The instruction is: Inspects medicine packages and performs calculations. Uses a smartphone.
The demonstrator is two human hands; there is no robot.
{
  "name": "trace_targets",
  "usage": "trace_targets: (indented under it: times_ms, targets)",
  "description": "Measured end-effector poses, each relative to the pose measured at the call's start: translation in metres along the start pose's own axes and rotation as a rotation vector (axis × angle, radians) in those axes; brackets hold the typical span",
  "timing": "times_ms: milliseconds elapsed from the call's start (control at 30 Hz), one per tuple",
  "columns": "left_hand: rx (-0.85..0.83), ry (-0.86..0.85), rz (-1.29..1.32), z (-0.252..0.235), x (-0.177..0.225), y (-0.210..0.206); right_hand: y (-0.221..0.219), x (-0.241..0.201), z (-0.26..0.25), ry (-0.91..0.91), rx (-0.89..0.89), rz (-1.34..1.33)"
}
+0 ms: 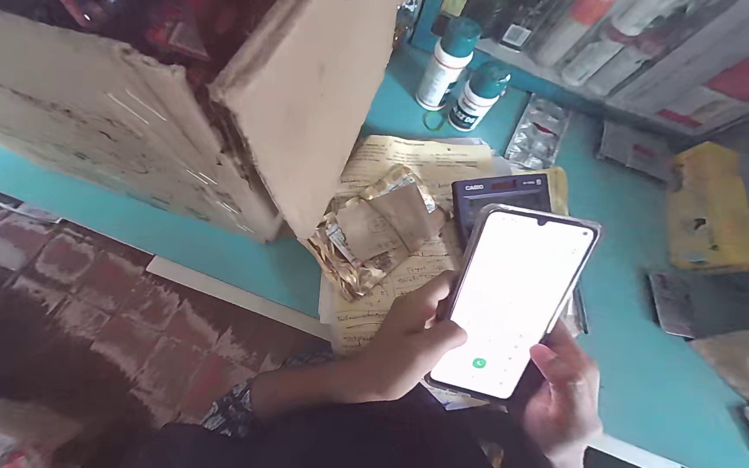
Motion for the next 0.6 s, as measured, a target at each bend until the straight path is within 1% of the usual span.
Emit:
trace_targets:
  times_ms: [167,333,500,600]
  targets:
    - [-0.013,0.023,0.012,0.0007,-0.0008,-0.0007,-0.0011,-0.0017,-0.0004,0.014,-0.007,-0.009]
    - [-0.019,0.011,0.031,0.0009,-0.0002,-0.0010,-0.0037,-0.0032,0.0001,0.042,-0.052,-0.049]
    - [-0.021,0.023,0.060,0.0011,0.0005,-0.0016,-0.0037,-0.0050,0.0012,0.064,-0.034,0.038]
    - [-0.031,0.031,0.015,0.0008,0.0015,-0.0023,-0.0049,-0.0065,0.0021,0.086,-0.041,0.069]
Point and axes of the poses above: each hand's wrist, its own z-axis away from the middle knuckle, its own y-axis out of the back of the hand, x = y × z, the point moved 10 cm from there along -z, towards the middle knuckle, and after that the axes turned 10 degrees about x, right-handed, at the moved point
